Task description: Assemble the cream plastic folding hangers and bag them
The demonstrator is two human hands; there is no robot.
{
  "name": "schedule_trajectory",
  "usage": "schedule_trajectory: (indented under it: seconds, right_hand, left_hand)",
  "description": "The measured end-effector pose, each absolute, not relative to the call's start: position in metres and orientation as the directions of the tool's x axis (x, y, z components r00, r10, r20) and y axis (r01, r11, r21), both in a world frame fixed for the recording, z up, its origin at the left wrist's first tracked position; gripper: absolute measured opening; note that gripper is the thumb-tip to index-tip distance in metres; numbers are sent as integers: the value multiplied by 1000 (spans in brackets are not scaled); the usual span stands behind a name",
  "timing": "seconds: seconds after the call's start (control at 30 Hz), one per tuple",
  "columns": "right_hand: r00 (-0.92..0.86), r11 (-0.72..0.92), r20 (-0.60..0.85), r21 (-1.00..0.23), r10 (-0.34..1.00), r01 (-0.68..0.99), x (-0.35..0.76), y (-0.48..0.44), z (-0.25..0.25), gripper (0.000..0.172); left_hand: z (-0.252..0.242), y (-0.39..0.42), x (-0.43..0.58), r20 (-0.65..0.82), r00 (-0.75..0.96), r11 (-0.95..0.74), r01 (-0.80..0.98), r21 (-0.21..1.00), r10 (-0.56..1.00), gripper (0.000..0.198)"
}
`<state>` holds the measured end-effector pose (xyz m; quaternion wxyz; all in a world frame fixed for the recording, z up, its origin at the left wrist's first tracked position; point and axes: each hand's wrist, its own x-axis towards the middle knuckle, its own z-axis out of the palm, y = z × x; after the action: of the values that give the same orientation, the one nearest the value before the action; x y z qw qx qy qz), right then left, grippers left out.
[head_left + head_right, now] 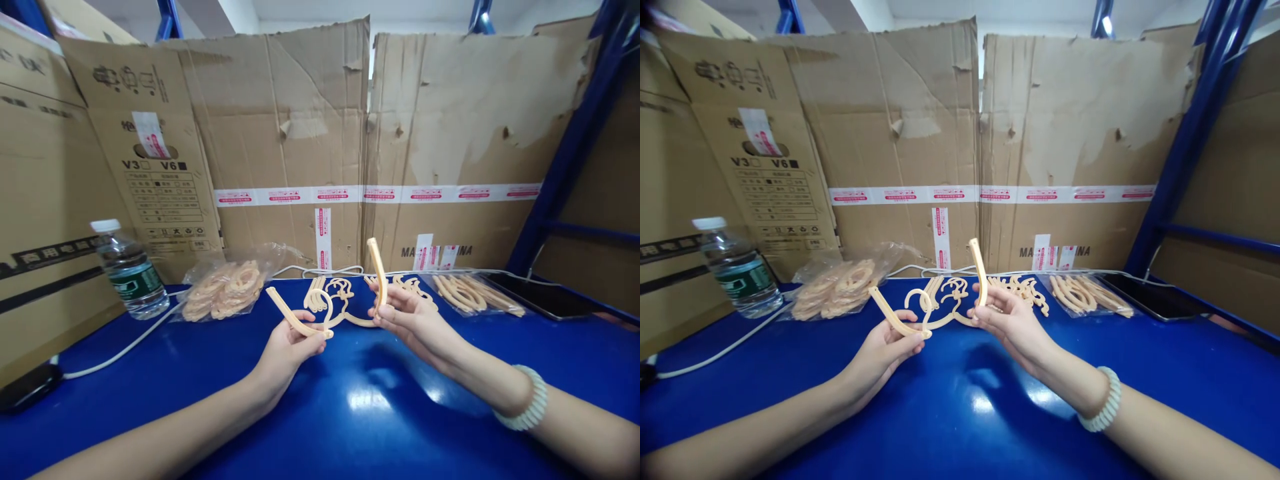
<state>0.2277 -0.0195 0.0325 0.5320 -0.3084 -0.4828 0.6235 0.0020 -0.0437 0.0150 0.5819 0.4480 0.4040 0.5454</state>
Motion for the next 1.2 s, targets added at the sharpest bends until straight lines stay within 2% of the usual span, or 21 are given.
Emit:
schedule_trajectory:
  seconds: [0.07, 0.17, 0.47, 0.77, 1.03, 1.2]
  right_hand:
    - [-295, 10, 123, -934, 948, -358, 226, -21, 27, 41]
    - [-353, 24, 147, -943, 924, -331, 220, -24, 20, 35]
    - [-418, 7, 139, -954, 898, -301, 209, -28, 10, 36]
    - [-477, 8, 138, -964, 868, -265, 206, -30, 0, 31]
    - [-582, 16, 135, -979, 802, -205, 204, -37, 7, 25]
    - [-554, 30, 138, -980, 821, -199, 205, -36, 7, 27]
  left_hand:
    - [16, -46, 4, 32, 83, -7, -291, 957, 996, 54]
    - [16, -47, 6, 56, 104, -22, -303, 953, 993, 55]
    - [4, -44, 6, 135, 202, -74, -282, 956, 970, 48]
    - [2, -46, 6, 201, 298, -150, -184, 971, 933, 37]
    - [-1, -52, 6, 195, 422, -156, -124, 980, 885, 34]
    - [1, -52, 7, 195, 397, -167, -102, 981, 897, 35]
